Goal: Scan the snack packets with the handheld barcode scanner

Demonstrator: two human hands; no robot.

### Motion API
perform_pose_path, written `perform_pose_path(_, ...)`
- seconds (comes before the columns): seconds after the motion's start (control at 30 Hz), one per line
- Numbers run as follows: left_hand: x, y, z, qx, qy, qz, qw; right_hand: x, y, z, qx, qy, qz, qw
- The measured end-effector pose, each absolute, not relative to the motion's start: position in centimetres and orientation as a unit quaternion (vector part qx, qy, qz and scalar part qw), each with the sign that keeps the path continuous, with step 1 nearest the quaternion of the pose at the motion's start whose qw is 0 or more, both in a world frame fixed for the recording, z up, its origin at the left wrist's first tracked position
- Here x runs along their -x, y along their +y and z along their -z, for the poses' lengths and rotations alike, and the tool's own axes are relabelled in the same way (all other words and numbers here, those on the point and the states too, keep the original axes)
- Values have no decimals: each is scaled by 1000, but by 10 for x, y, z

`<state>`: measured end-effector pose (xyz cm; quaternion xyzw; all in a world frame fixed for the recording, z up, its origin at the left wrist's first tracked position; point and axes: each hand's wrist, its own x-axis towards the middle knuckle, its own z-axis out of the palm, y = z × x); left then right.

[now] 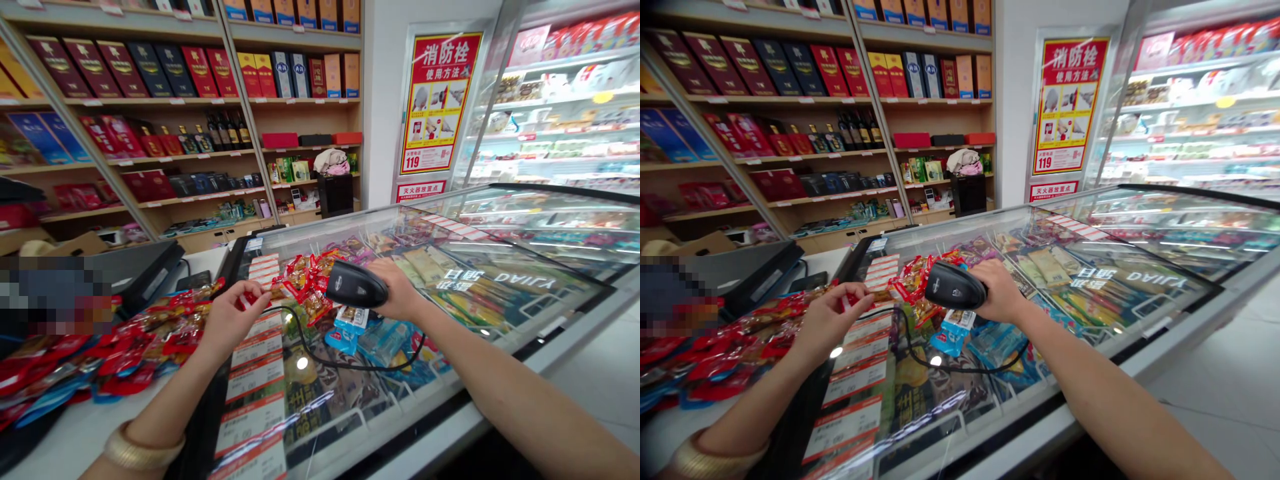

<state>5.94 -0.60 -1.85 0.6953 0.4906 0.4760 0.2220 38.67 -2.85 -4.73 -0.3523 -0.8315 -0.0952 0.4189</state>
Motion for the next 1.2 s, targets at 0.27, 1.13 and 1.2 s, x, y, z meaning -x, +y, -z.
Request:
perform_pose_path(0.27, -59, -9, 16, -807, 385, -447, -3, -384, -34, 40, 363, -846, 98, 377)
perform_pose_path(1.13, -55, -10, 13, -818, 400, -407, -78, -385, -34, 44, 376, -857, 106, 337)
perform_pose_path(1.2, -40, -6, 4, -782, 464, -403, -99, -386, -32, 46, 376, -857, 102, 339)
